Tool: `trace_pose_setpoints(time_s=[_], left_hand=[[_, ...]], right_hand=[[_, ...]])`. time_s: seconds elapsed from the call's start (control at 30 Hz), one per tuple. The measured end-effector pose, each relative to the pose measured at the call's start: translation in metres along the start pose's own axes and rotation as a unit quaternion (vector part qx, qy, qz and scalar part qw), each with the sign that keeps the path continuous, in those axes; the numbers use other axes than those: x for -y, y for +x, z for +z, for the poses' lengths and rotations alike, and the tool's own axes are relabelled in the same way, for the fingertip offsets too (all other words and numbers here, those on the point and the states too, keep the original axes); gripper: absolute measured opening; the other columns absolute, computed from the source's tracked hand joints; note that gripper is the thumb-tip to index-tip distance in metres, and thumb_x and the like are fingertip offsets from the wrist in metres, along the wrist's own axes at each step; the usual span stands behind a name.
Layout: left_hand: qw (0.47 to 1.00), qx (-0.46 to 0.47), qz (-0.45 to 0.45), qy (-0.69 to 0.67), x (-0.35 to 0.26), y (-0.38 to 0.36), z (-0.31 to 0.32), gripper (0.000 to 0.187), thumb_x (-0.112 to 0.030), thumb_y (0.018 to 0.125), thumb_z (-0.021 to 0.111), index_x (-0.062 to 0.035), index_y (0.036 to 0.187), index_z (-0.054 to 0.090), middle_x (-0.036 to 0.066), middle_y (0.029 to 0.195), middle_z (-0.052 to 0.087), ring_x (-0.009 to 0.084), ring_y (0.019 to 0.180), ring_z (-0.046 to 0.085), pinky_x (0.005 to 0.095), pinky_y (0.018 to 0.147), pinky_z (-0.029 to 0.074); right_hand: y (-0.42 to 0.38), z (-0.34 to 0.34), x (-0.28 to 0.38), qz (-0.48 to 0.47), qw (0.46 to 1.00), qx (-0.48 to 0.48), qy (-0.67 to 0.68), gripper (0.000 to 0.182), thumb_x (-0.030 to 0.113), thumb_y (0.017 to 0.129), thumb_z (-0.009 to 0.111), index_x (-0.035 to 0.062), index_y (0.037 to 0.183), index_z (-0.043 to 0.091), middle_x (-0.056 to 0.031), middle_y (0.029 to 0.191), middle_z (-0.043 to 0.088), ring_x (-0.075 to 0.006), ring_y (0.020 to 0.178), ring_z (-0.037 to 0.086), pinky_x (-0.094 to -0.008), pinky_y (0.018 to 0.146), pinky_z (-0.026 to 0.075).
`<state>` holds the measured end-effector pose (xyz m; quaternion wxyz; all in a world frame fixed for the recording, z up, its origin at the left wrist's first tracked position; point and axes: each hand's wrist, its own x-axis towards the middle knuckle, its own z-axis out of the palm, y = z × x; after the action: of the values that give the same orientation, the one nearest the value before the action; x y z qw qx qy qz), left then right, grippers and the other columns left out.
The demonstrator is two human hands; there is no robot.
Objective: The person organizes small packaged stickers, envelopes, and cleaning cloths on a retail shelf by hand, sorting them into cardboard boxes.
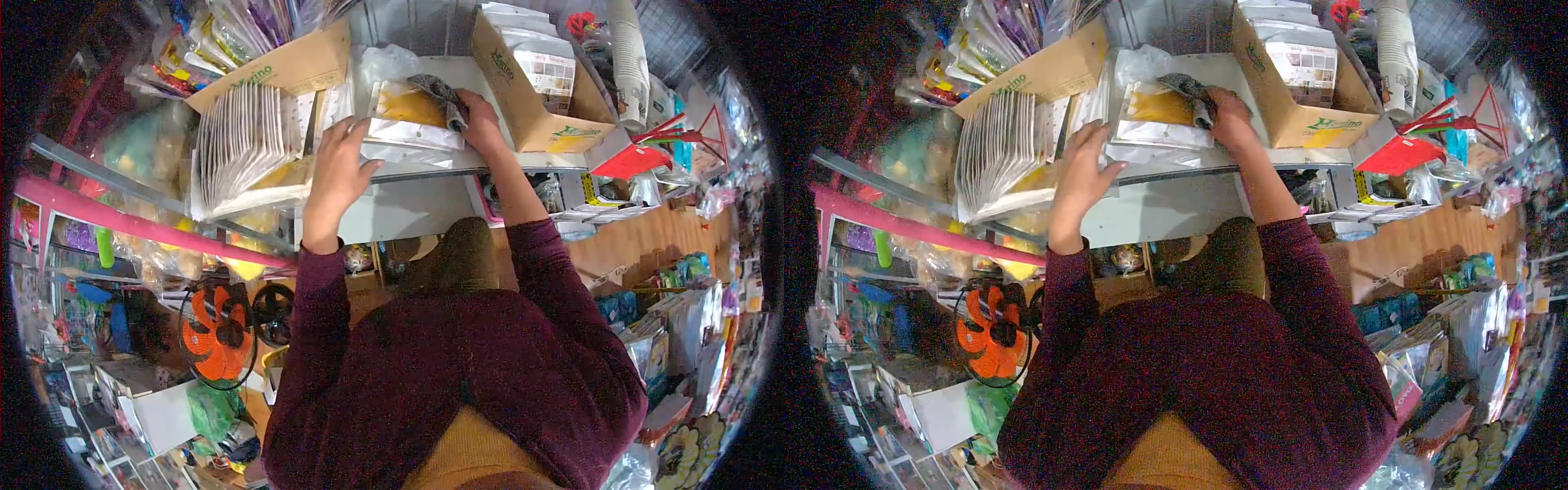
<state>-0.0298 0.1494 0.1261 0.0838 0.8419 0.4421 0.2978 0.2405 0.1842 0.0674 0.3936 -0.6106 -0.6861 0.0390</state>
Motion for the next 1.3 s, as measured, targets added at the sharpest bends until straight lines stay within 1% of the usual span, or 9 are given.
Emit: trace_pose_setpoints(time_s=[0.23,0.4,0.7,0.83,1.0,1.07,1.13,1.2,1.3], left_hand=[[0.992,-0.058,0.096,0.061,-0.007,0.028,0.038,0.047,-0.006,0.064,0.070,-0.0010,0.108,0.057,0.017,0.112,0.052,0.0351,0.103,0.047,0.0408,0.090,0.039],[0.987,-0.068,0.118,0.089,-0.009,0.032,0.061,0.016,-0.001,0.068,0.055,-0.0017,0.084,0.058,0.012,0.094,0.055,0.0304,0.094,0.049,0.0399,0.079,0.039],[0.983,-0.097,0.158,0.010,-0.020,-0.012,0.063,0.014,0.001,0.066,0.055,-0.0024,0.079,0.055,0.010,0.088,0.058,0.0290,0.087,0.053,0.0386,0.076,0.042],[0.983,-0.122,0.140,0.006,-0.022,-0.025,0.067,0.014,0.001,0.065,0.056,-0.0031,0.078,0.056,0.010,0.083,0.060,0.0282,0.085,0.056,0.0384,0.073,0.045],[0.976,-0.159,0.145,0.019,-0.017,-0.027,0.071,0.010,-0.002,0.066,0.056,-0.0056,0.075,0.057,0.008,0.076,0.059,0.0261,0.075,0.059,0.0336,0.061,0.049],[0.982,-0.133,0.136,0.020,-0.017,-0.031,0.070,0.011,-0.002,0.067,0.056,-0.0056,0.077,0.057,0.008,0.078,0.060,0.0262,0.076,0.060,0.0340,0.063,0.049],[0.985,-0.113,0.130,0.026,-0.016,-0.028,0.070,0.011,-0.002,0.067,0.056,-0.0056,0.078,0.057,0.009,0.080,0.061,0.0263,0.078,0.060,0.0343,0.065,0.050],[0.975,-0.168,0.143,0.023,-0.018,-0.027,0.071,0.011,-0.003,0.069,0.055,-0.0055,0.079,0.055,0.009,0.082,0.061,0.0261,0.079,0.061,0.0350,0.067,0.050],[0.985,-0.129,0.116,0.002,-0.018,-0.028,0.070,0.005,-0.006,0.077,0.054,-0.0038,0.081,0.055,0.013,0.084,0.062,0.0304,0.080,0.061,0.0387,0.066,0.050]], right_hand=[[-0.001,-0.004,0.006,0.014,1.000,-0.004,0.007,0.040,-0.006,0.070,0.055,-0.0007,0.110,0.056,-0.0225,0.105,0.058,-0.0365,0.099,0.056,-0.0373,0.086,0.044],[-0.001,-0.004,0.005,0.031,0.999,-0.022,0.022,0.034,-0.002,0.076,0.052,-0.0005,0.109,0.056,-0.0231,0.103,0.059,-0.0378,0.098,0.056,-0.0385,0.086,0.043],[-0.005,-0.021,0.017,0.063,0.981,-0.099,0.151,0.022,0.003,0.079,0.053,-0.0021,0.101,0.056,-0.0216,0.093,0.061,-0.0389,0.091,0.057,-0.0376,0.080,0.044],[-0.030,-0.007,0.065,-0.207,0.970,0.119,0.036,0.040,0.003,0.075,0.052,0.0028,0.115,0.053,-0.0192,0.118,0.054,-0.0376,0.111,0.049,-0.0430,0.095,0.039],[-0.031,0.011,0.062,-0.257,0.951,0.173,-0.001,0.041,0.008,0.077,0.053,0.0016,0.117,0.050,-0.0179,0.127,0.048,-0.0352,0.121,0.041,-0.0416,0.101,0.033],[-0.023,0.023,0.054,-0.271,0.952,0.106,-0.097,0.042,0.011,0.077,0.053,0.0023,0.118,0.050,-0.0180,0.128,0.046,-0.0354,0.122,0.040,-0.0418,0.100,0.034],[-0.010,0.028,0.049,-0.247,0.961,0.083,-0.095,0.038,0.009,0.078,0.049,0.0022,0.116,0.051,-0.0199,0.123,0.050,-0.0353,0.118,0.044,-0.0427,0.098,0.036],[0.009,0.034,0.032,-0.077,0.982,0.161,-0.063,0.037,0.003,0.077,0.047,-0.0012,0.114,0.052,-0.0205,0.118,0.053,-0.0354,0.111,0.049,-0.0417,0.096,0.037],[0.026,0.026,0.007,-0.081,0.985,0.118,-0.095,0.037,0.002,0.077,0.045,-0.0003,0.114,0.052,-0.0222,0.113,0.055,-0.0357,0.107,0.052,-0.0408,0.093,0.040]])
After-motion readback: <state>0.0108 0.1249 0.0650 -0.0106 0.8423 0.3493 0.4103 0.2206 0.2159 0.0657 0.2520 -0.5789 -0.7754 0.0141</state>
